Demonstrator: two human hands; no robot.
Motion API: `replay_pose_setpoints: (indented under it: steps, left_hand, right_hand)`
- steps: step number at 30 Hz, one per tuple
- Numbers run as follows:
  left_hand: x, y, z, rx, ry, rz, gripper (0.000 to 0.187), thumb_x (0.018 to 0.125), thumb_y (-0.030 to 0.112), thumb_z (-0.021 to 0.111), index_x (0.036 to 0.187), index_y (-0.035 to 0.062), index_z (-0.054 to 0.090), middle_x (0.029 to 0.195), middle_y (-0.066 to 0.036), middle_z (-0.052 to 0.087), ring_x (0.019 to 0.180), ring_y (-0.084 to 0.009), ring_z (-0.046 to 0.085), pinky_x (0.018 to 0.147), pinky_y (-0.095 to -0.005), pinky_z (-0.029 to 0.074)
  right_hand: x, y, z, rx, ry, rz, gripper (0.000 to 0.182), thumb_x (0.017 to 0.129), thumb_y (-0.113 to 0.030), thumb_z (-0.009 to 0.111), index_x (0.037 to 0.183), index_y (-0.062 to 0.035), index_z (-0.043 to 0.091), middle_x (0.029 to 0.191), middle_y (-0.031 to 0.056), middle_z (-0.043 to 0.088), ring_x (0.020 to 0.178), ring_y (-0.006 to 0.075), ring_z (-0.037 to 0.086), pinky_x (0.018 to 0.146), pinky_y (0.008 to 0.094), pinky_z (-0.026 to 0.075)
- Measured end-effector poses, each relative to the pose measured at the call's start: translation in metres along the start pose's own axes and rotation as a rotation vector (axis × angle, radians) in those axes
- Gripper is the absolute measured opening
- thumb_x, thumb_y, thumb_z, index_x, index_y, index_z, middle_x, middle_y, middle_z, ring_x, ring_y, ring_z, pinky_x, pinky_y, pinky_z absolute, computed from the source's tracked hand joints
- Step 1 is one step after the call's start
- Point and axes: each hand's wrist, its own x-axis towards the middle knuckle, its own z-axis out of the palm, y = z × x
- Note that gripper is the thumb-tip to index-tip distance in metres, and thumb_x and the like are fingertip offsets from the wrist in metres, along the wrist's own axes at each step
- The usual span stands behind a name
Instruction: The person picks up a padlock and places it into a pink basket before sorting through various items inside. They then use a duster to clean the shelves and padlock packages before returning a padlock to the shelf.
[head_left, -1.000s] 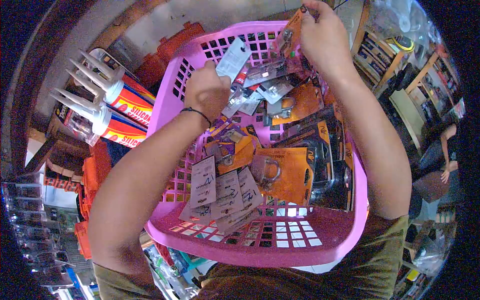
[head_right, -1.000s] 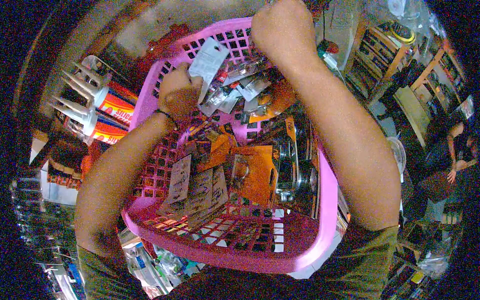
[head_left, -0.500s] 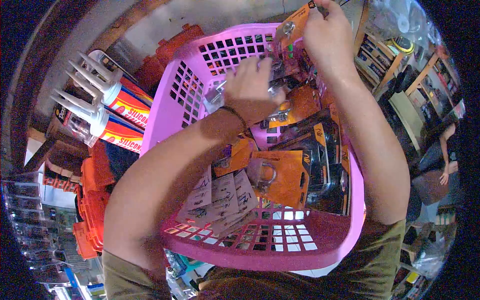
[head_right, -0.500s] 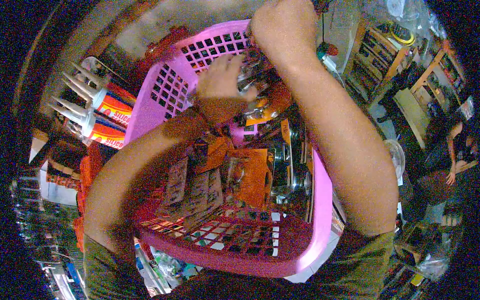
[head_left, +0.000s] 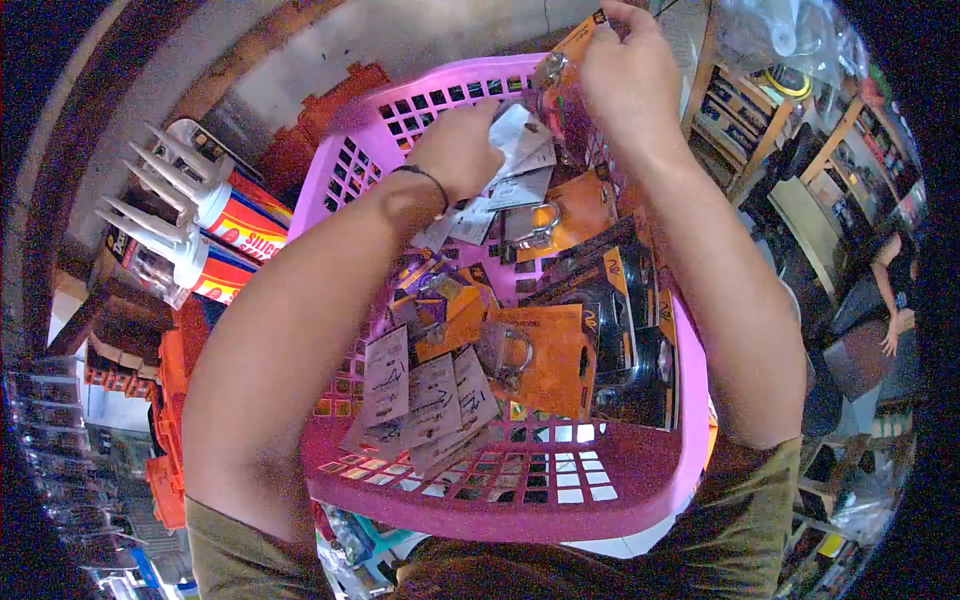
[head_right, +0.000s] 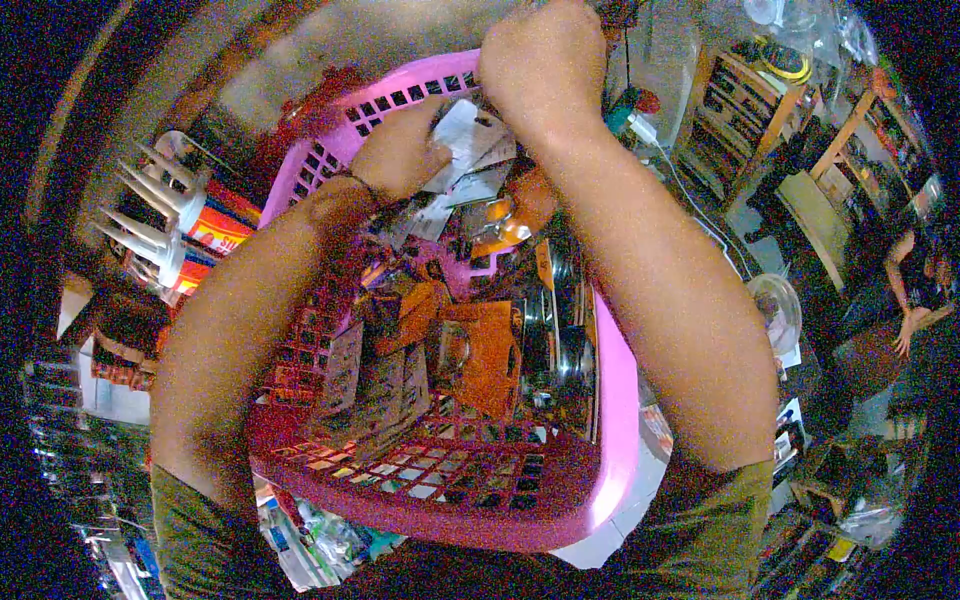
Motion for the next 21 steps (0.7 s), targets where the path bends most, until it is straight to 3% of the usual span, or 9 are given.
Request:
replay_pose_setpoints:
  steps: [5, 8, 11, 13, 15, 17, 18, 19, 21]
  left_hand:
    - [-0.004, -0.009, -0.002, 0.0, 0.048, 0.037, 0.045, 0.067, 0.01, 0.06, 0.109, -0.0001, 0.049, 0.094, -0.022, 0.059, 0.09, -0.0373, 0.056, 0.08, -0.0415, 0.044]
    - [-0.005, -0.004, -0.007, 0.067, 0.049, -0.065, 0.042, 0.066, 0.011, 0.061, 0.104, -0.0015, 0.05, 0.09, -0.022, 0.059, 0.087, -0.038, 0.057, 0.078, -0.042, 0.045]
    - [-0.005, -0.008, -0.009, 0.11, 0.044, -0.06, 0.039, 0.062, 0.009, 0.062, 0.097, -0.003, 0.051, 0.086, -0.022, 0.059, 0.082, -0.0384, 0.058, 0.075, -0.043, 0.046]
    - [-0.005, -0.01, -0.013, 0.18, -0.066, 0.004, 0.037, 0.059, 0.006, 0.062, 0.094, -0.0027, 0.053, 0.088, -0.022, 0.058, 0.083, -0.038, 0.057, 0.077, -0.0426, 0.045]
    - [-0.008, -0.01, -0.017, 0.202, -0.14, 0.009, 0.038, 0.055, 0.003, 0.061, 0.092, -0.0012, 0.055, 0.092, -0.02, 0.056, 0.091, -0.036, 0.055, 0.078, -0.0407, 0.045]
    - [-0.013, -0.012, -0.025, 0.261, -0.285, 0.219, 0.042, 0.053, 0.003, 0.062, 0.094, 0.0014, 0.054, 0.098, -0.018, 0.052, 0.099, -0.0343, 0.05, 0.079, -0.0386, 0.045]
    - [-0.019, -0.01, -0.029, 0.346, -0.343, 0.24, 0.037, 0.059, 0.008, 0.061, 0.095, 0.0032, 0.053, 0.103, -0.016, 0.049, 0.101, -0.033, 0.049, 0.078, -0.038, 0.046]
    - [-0.025, -0.013, -0.028, 0.346, -0.345, 0.238, 0.037, 0.059, 0.008, 0.061, 0.095, 0.0032, 0.053, 0.103, -0.016, 0.049, 0.101, -0.033, 0.049, 0.078, -0.038, 0.046]
    - [-0.038, -0.014, -0.024, 0.485, -0.207, 0.444, 0.029, 0.068, 0.015, 0.057, 0.095, 0.0047, 0.052, 0.108, -0.015, 0.047, 0.103, -0.0318, 0.048, 0.077, -0.04, 0.046]
  right_hand:
    - [-0.007, -0.01, -0.007, 0.02, -0.006, -0.019, 0.022, 0.083, -0.004, 0.043, 0.101, 0.005, 0.051, 0.096, 0.0224, 0.057, 0.091, 0.0344, 0.055, 0.081, 0.0369, 0.042]
    - [-0.002, -0.001, -0.003, 0.03, -0.022, -0.054, 0.021, 0.083, -0.004, 0.042, 0.1, 0.0055, 0.051, 0.092, 0.0217, 0.058, 0.088, 0.0333, 0.056, 0.079, 0.0365, 0.042]
    - [-0.004, -0.011, -0.007, 0.109, -0.153, 0.083, 0.021, 0.083, -0.004, 0.042, 0.1, 0.006, 0.05, 0.087, 0.0201, 0.059, 0.083, 0.0305, 0.058, 0.075, 0.0354, 0.044]
    - [-0.001, -0.002, 0.0, 0.035, -0.113, -0.023, 0.021, 0.084, -0.005, 0.042, 0.1, 0.0061, 0.05, 0.081, 0.0179, 0.059, 0.078, 0.0274, 0.058, 0.071, 0.0345, 0.044]
    - [0.0, -0.001, -0.001, 0.053, -0.159, 0.043, 0.021, 0.084, -0.004, 0.042, 0.1, 0.006, 0.05, 0.081, 0.0176, 0.059, 0.077, 0.0269, 0.058, 0.071, 0.0344, 0.044]
    - [-0.002, -0.009, -0.003, 0.071, -0.204, 0.109, 0.021, 0.084, -0.004, 0.042, 0.101, 0.0059, 0.049, 0.08, 0.0173, 0.059, 0.077, 0.0265, 0.058, 0.07, 0.0344, 0.044]
    - [-0.004, -0.012, -0.005, 0.082, -0.204, 0.106, 0.021, 0.084, -0.004, 0.042, 0.101, 0.0059, 0.049, 0.081, 0.0173, 0.059, 0.077, 0.0266, 0.058, 0.07, 0.0344, 0.044]
    - [-0.005, -0.014, -0.006, 0.092, -0.204, 0.102, 0.022, 0.084, -0.004, 0.042, 0.102, 0.0059, 0.049, 0.081, 0.0173, 0.059, 0.077, 0.0268, 0.058, 0.07, 0.0345, 0.044]
    - [-0.006, -0.018, -0.008, 0.098, -0.224, 0.118, 0.022, 0.084, -0.004, 0.042, 0.102, 0.0059, 0.049, 0.082, 0.0174, 0.059, 0.078, 0.0272, 0.058, 0.071, 0.0345, 0.044]
